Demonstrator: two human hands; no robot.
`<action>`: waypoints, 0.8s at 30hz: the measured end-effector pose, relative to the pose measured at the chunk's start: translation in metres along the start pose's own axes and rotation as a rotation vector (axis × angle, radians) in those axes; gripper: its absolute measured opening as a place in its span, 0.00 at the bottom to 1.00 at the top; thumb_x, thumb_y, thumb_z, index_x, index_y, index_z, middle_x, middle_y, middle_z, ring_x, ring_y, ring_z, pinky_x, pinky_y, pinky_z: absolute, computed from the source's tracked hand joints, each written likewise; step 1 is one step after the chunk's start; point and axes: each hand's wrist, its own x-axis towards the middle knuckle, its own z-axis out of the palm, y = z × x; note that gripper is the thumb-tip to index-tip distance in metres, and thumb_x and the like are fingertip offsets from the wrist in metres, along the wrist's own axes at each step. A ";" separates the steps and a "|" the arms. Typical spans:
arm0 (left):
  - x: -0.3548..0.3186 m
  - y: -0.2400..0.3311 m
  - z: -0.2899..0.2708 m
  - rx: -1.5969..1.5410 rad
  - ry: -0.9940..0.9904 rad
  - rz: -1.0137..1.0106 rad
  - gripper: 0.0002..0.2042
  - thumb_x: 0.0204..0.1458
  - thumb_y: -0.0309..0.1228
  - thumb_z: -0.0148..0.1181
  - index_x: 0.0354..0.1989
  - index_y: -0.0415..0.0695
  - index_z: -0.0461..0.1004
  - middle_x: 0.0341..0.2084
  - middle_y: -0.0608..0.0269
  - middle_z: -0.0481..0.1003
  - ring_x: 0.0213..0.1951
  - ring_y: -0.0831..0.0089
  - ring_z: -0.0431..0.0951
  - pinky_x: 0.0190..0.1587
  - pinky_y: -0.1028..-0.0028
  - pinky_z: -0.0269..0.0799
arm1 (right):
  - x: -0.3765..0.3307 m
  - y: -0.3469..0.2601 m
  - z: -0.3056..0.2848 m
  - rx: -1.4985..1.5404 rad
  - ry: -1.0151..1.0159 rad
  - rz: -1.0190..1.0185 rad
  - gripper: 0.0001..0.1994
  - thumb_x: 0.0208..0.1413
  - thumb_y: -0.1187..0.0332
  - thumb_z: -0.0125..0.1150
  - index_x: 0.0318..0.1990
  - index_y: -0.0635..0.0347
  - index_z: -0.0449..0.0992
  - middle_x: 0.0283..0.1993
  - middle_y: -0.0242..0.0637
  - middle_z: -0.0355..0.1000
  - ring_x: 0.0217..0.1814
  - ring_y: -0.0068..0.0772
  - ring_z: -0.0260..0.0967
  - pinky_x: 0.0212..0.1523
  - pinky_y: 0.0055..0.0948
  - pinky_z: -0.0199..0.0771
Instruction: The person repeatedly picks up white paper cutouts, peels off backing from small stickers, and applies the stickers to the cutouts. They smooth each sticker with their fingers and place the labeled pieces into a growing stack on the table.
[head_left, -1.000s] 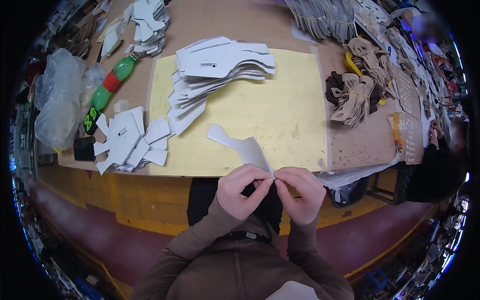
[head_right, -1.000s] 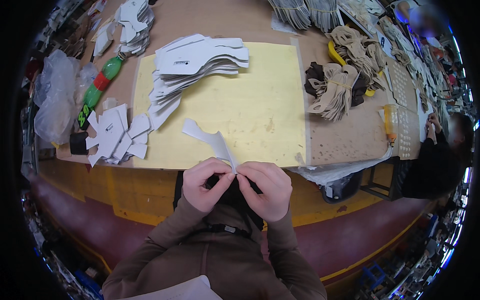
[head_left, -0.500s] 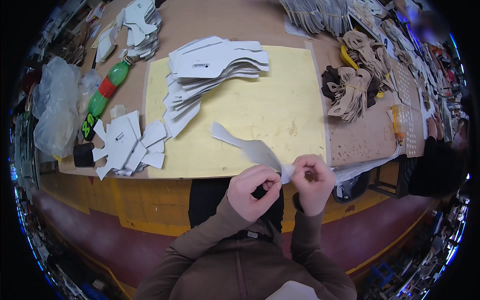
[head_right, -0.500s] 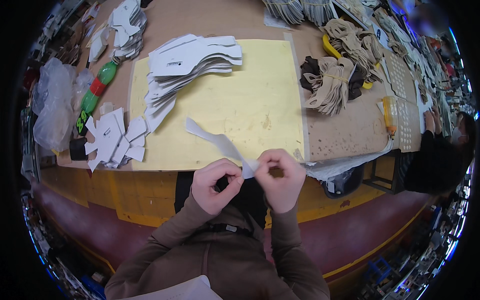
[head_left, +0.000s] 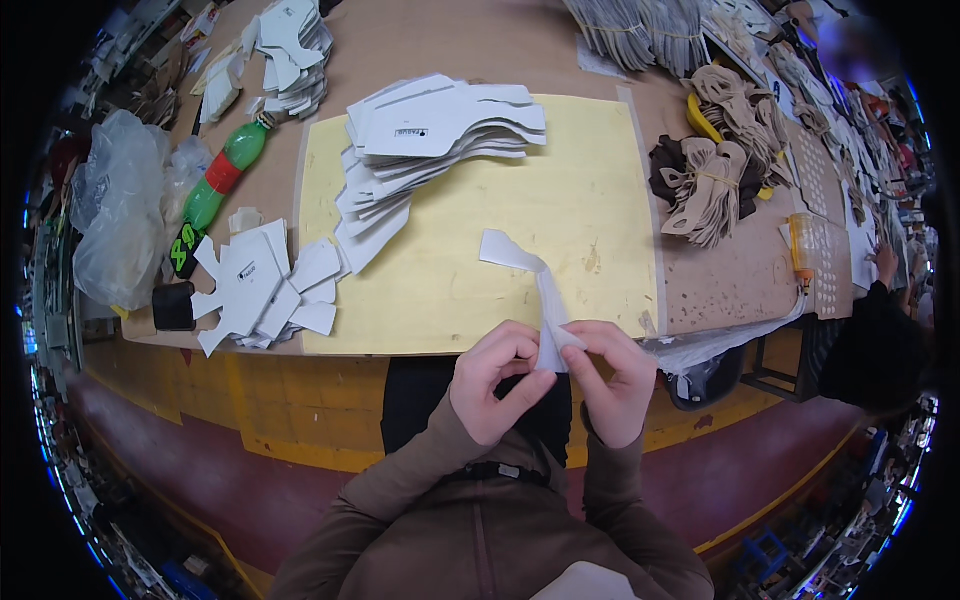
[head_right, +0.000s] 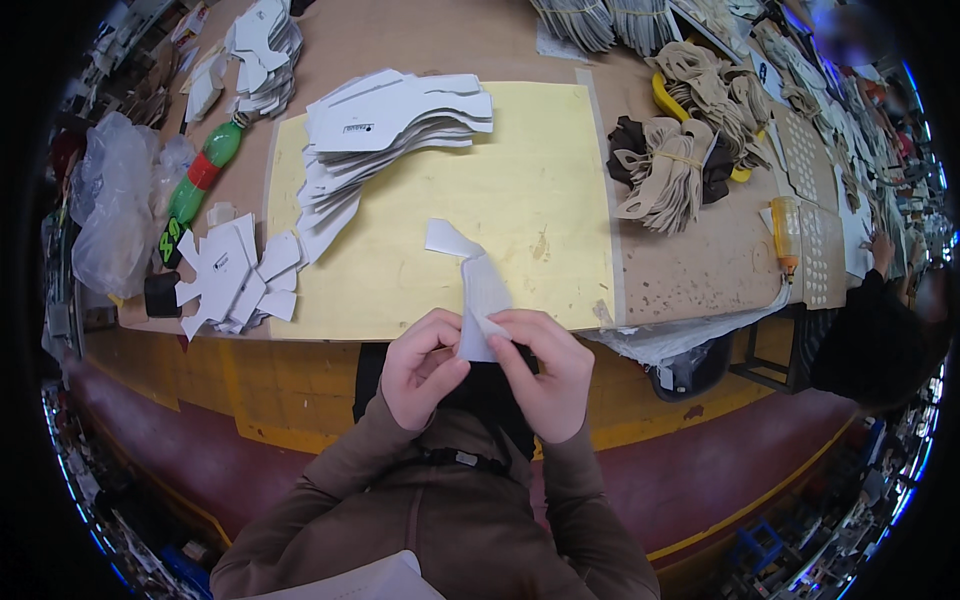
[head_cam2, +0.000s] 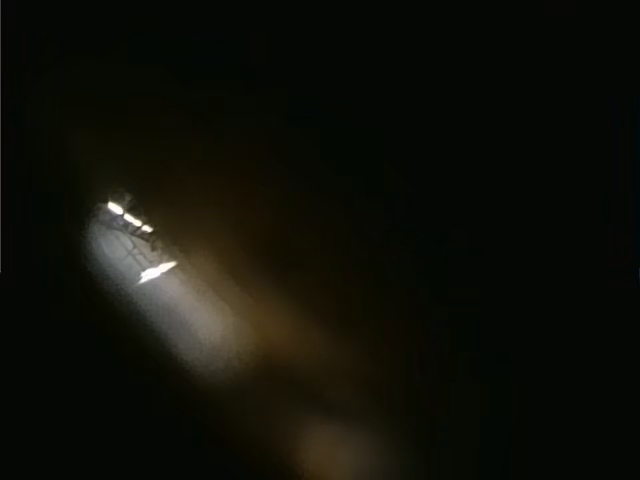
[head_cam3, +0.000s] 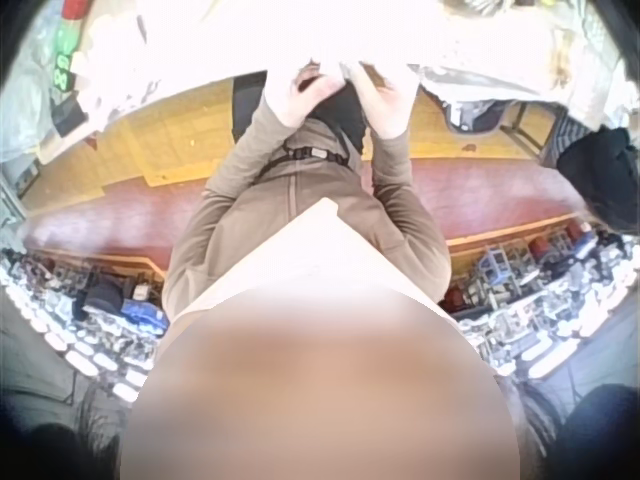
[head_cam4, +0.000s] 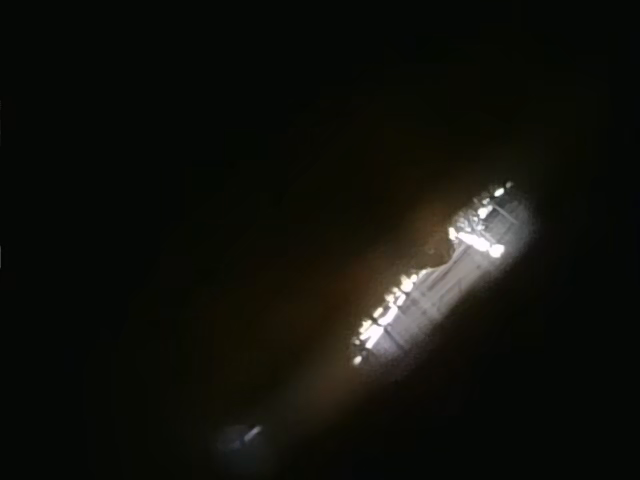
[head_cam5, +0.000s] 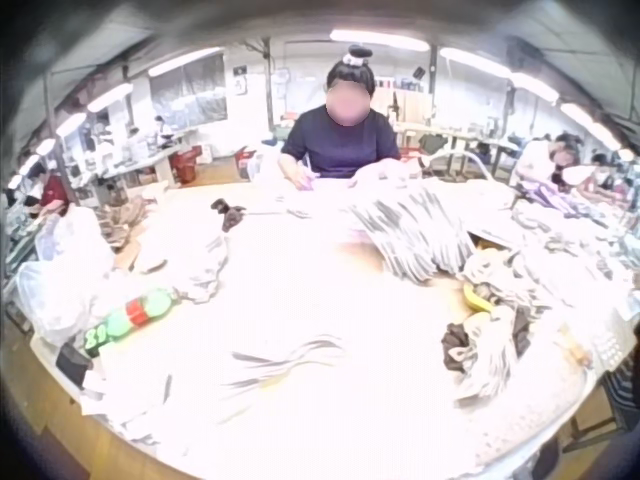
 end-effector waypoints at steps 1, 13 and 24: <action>0.001 0.001 0.000 0.115 -0.024 0.027 0.03 0.60 0.20 0.60 0.40 0.33 0.74 0.39 0.57 0.74 0.40 0.71 0.78 0.45 0.74 0.76 | -0.002 -0.001 0.002 0.002 -0.029 -0.013 0.05 0.55 0.80 0.67 0.39 0.69 0.82 0.42 0.43 0.81 0.41 0.32 0.80 0.44 0.27 0.78; -0.003 0.003 -0.016 0.436 -0.135 0.173 0.05 0.59 0.25 0.61 0.35 0.35 0.75 0.28 0.54 0.72 0.28 0.58 0.72 0.33 0.67 0.69 | 0.005 0.030 0.000 0.428 0.197 0.264 0.06 0.66 0.77 0.60 0.42 0.75 0.79 0.36 0.34 0.79 0.37 0.16 0.71 0.40 0.17 0.70; -0.002 0.007 -0.021 0.421 -0.038 0.159 0.09 0.54 0.23 0.63 0.25 0.35 0.70 0.23 0.55 0.69 0.28 0.59 0.71 0.31 0.66 0.67 | 0.009 0.019 -0.001 0.255 0.222 0.212 0.07 0.65 0.76 0.61 0.43 0.74 0.80 0.33 0.28 0.75 0.33 0.13 0.66 0.35 0.15 0.65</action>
